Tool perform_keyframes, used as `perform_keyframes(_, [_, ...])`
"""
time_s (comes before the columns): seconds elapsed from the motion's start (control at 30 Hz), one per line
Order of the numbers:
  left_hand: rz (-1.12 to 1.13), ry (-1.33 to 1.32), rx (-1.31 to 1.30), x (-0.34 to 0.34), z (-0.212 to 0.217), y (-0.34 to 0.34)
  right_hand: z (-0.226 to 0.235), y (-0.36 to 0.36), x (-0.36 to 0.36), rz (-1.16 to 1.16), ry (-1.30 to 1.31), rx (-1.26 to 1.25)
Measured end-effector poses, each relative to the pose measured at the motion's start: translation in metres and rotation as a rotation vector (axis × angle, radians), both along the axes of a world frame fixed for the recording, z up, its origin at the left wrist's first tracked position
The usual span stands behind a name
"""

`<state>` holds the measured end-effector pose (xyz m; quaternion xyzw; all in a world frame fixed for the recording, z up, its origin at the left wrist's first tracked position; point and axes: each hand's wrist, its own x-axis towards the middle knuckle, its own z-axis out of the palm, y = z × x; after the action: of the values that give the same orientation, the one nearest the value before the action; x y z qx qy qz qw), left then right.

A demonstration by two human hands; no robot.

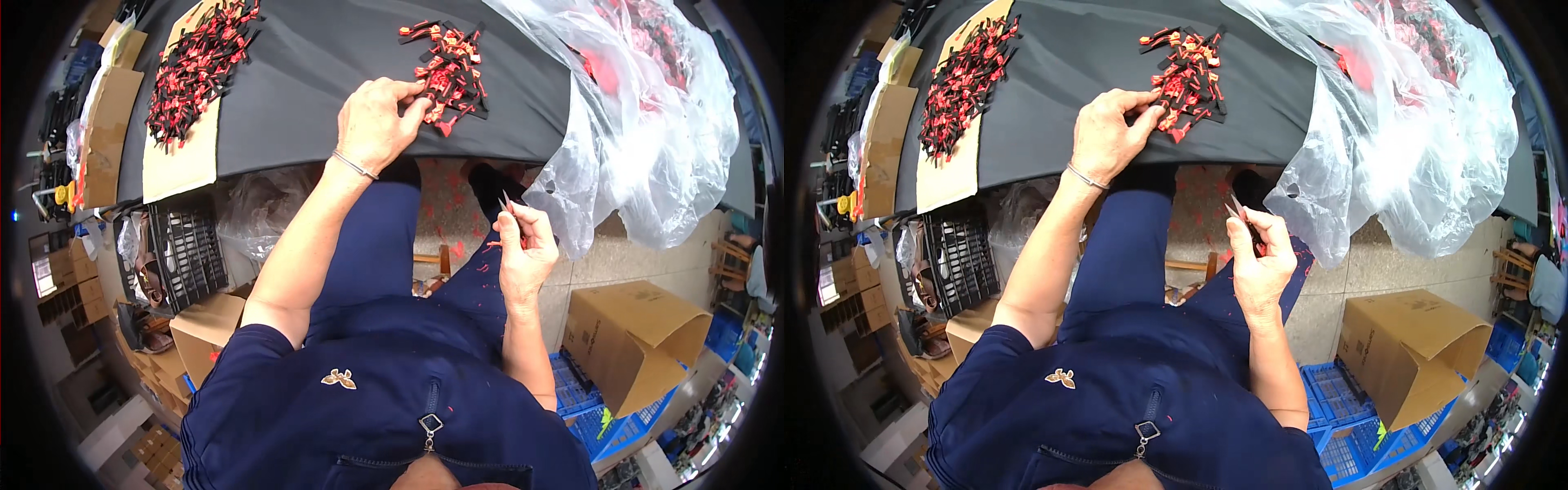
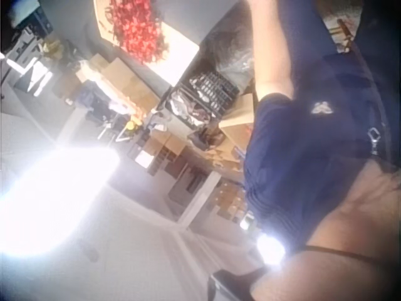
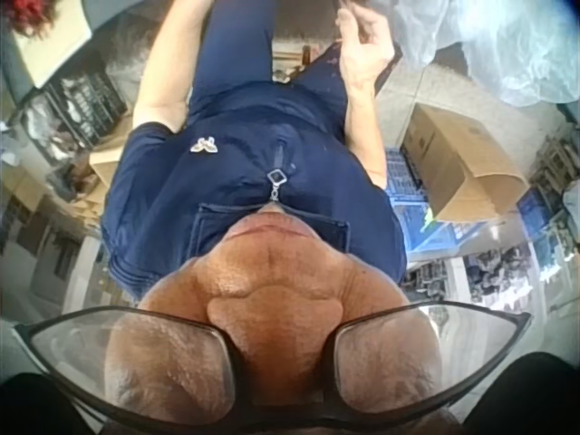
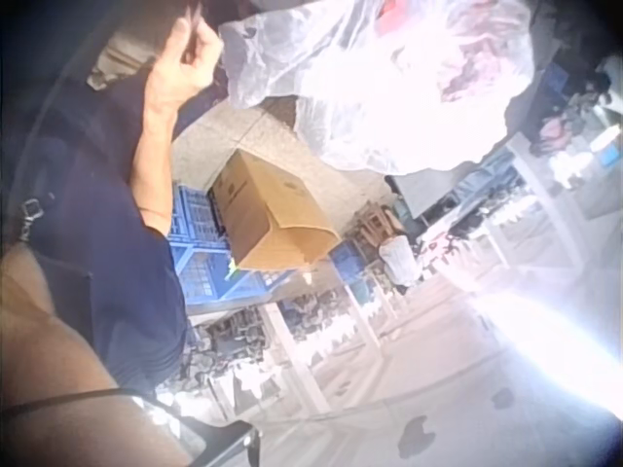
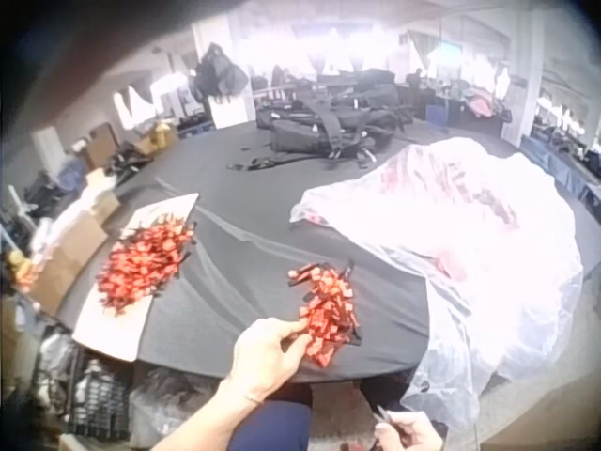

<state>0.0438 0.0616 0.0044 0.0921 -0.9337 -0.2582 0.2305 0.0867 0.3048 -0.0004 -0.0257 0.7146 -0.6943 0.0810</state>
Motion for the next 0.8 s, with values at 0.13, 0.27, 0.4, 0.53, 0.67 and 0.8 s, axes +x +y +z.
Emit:
perform_keyframes(0.13, [0.036, -0.028, -0.025, 0.000, 0.000, -0.006, -0.006, -0.002, -0.003, 0.008, 0.003, -0.032])
perform_keyframes(0.27, [0.121, -0.109, 0.252, 0.006, 0.015, -0.007, -0.004, -0.012, -0.011, 0.019, 0.006, -0.011])
perform_keyframes(0.4, [0.109, -0.136, 0.983, 0.020, 0.023, -0.004, 0.007, -0.025, -0.027, 0.034, 0.153, -0.010])
perform_keyframes(0.53, [0.082, -0.150, 1.373, 0.033, 0.019, 0.007, 0.008, -0.046, -0.040, 0.057, 0.369, 0.012])
perform_keyframes(0.67, [0.132, 0.048, 1.439, 0.037, 0.016, 0.001, 0.005, -0.058, -0.050, 0.084, 0.566, 0.291])
perform_keyframes(0.8, [0.153, 0.240, 1.606, 0.048, 0.009, -0.017, -0.006, -0.071, -0.061, 0.248, 0.820, 0.530])
